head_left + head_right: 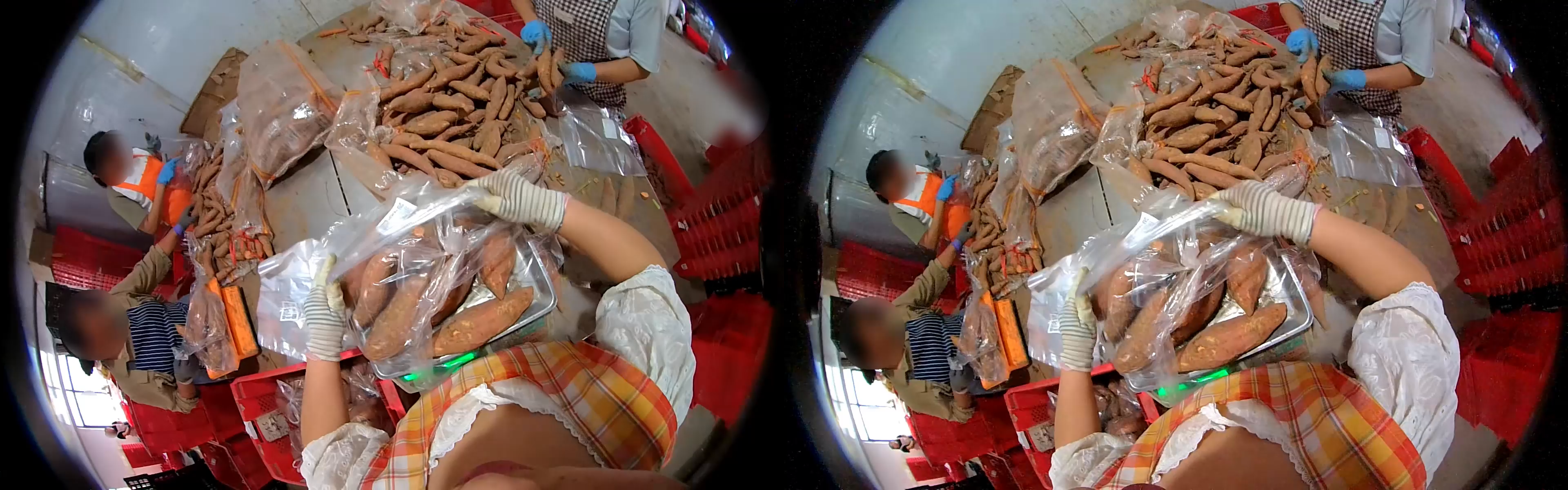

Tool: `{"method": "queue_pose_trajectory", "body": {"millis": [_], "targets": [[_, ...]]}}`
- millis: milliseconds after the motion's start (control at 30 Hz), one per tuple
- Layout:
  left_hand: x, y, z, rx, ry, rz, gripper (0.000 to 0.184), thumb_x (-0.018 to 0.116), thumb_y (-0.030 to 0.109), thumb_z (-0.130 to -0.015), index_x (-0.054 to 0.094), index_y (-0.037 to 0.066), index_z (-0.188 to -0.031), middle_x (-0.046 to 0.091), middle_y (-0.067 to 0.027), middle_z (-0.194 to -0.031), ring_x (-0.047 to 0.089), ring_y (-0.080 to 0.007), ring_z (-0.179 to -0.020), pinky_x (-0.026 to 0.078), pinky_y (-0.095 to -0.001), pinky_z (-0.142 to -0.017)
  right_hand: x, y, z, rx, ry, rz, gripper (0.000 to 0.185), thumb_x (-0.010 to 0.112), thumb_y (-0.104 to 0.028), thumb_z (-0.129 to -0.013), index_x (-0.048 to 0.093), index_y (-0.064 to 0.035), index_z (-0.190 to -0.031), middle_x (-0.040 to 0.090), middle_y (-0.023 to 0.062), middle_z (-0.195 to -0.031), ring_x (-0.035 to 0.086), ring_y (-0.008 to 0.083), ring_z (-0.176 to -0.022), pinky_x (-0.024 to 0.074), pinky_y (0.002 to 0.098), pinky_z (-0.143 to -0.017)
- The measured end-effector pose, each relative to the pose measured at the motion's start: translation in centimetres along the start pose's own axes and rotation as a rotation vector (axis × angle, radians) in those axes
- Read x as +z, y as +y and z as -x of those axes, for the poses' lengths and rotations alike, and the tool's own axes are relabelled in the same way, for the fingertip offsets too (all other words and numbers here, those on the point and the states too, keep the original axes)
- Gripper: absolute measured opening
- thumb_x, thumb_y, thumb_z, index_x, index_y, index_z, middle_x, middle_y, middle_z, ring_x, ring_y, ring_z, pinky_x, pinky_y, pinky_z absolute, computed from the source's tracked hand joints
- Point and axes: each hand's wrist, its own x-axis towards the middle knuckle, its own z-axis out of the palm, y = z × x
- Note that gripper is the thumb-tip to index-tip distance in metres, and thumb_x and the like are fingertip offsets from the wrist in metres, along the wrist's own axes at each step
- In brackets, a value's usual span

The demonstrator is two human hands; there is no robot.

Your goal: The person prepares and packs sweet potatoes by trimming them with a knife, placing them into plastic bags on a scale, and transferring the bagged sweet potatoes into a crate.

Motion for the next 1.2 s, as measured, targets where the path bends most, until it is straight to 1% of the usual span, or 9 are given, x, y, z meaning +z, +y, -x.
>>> {"method": "queue_pose_trajectory", "body": {"millis": [33,100,167,233,500,633,800,933,1200], "targets": [[-0.1,-0.1,0.3,0.025,0.001,-0.063,0.042,0.043,0.023,-0.095,0.043,0.004,-0.133,0.053,-0.0195,-0.122,0.053,-0.0250,-0.109,0.042,-0.0343,-0.093,0.5,0.2,0.5,0.004,-0.001,0.001,0.046,0.050,-0.038,-0.089,0.057,-0.0013,-0.115,0.064,0.0149,-0.099,0.061,0.0224,-0.090,0.0462,0.0309,-0.084],[-0.5,-2.3,1.8,0.419,0.041,-0.637,0.043,0.045,0.023,-0.094,0.044,0.004,-0.132,0.051,-0.0214,-0.123,0.053,-0.0327,-0.111,0.042,-0.0373,-0.094,1.7,1.5,1.7,-0.437,0.137,0.139,0.040,0.047,-0.028,-0.085,0.055,-0.0049,-0.116,0.060,0.0211,-0.104,0.059,0.0371,-0.090,0.0470,0.0394,-0.077],[-0.1,-3.0,3.5,0.441,0.073,-0.561,0.043,0.047,0.021,-0.091,0.046,0.004,-0.131,0.049,-0.0232,-0.124,0.052,-0.0372,-0.111,0.042,-0.0391,-0.095,2.0,2.7,2.7,-0.361,0.071,0.230,0.040,0.051,-0.024,-0.080,0.054,-0.0016,-0.114,0.059,0.0206,-0.104,0.058,0.0374,-0.090,0.0471,0.0400,-0.078],[0.0,-3.3,4.9,0.401,0.136,-0.513,0.040,0.047,0.019,-0.091,0.049,0.003,-0.128,0.050,-0.0223,-0.123,0.052,-0.0366,-0.111,0.042,-0.0394,-0.095,2.4,2.3,3.3,-0.518,0.184,0.356,0.038,0.054,-0.021,-0.078,0.054,0.0001,-0.109,0.058,0.0186,-0.103,0.058,0.0367,-0.088,0.0468,0.0416,-0.077],[0.9,-2.6,10.1,0.452,0.243,-0.566,0.020,0.056,0.010,-0.082,0.060,0.005,-0.102,0.057,-0.0159,-0.110,0.050,-0.0377,-0.110,0.041,-0.0445,-0.094,3.4,2.6,5.4,-0.701,0.283,0.548,0.026,0.065,-0.023,-0.073,0.055,-0.0073,-0.092,0.056,0.0086,-0.087,0.056,0.0283,-0.085,0.0438,0.0409,-0.079],[-0.9,0.2,9.2,0.455,0.050,-0.741,0.022,0.063,0.007,-0.071,0.055,0.005,-0.091,0.058,-0.0145,-0.098,0.052,-0.0359,-0.098,0.042,-0.0451,-0.085,3.4,1.2,6.3,-0.631,0.208,0.589,0.021,0.066,-0.022,-0.073,0.057,-0.0084,-0.085,0.056,0.0047,-0.083,0.056,0.0256,-0.086,0.0404,0.0406,-0.088],[-2.2,0.1,7.8,0.381,-0.082,-0.969,0.026,0.066,0.013,-0.060,0.053,0.007,-0.082,0.056,-0.0107,-0.084,0.053,-0.0344,-0.091,0.042,-0.0449,-0.080,3.2,-0.5,6.2,-0.599,0.119,0.611,0.019,0.066,-0.023,-0.071,0.054,-0.0092,-0.076,0.052,0.0051,-0.075,0.054,0.0257,-0.078,0.0407,0.0389,-0.085],[-1.4,0.4,8.0,0.658,0.053,-0.887,0.026,0.065,0.014,-0.059,0.054,0.007,-0.081,0.057,-0.0099,-0.088,0.053,-0.0341,-0.095,0.042,-0.0457,-0.086,3.2,-0.8,6.3,-0.591,0.144,0.586,0.021,0.066,-0.025,-0.067,0.054,-0.0083,-0.072,0.051,0.0066,-0.072,0.053,0.0267,-0.073,0.0405,0.0387,-0.084],[-1.0,-3.8,9.2,0.409,0.056,-0.954,0.039,0.071,0.017,-0.065,0.051,0.003,-0.095,0.055,-0.0161,-0.091,0.052,-0.0365,-0.093,0.043,-0.0448,-0.081,3.8,-2.4,5.3,-0.636,0.125,0.568,0.029,0.068,-0.032,-0.068,0.053,-0.0072,-0.070,0.050,0.0082,-0.070,0.051,0.0292,-0.071,0.0406,0.0386,-0.074]]}}
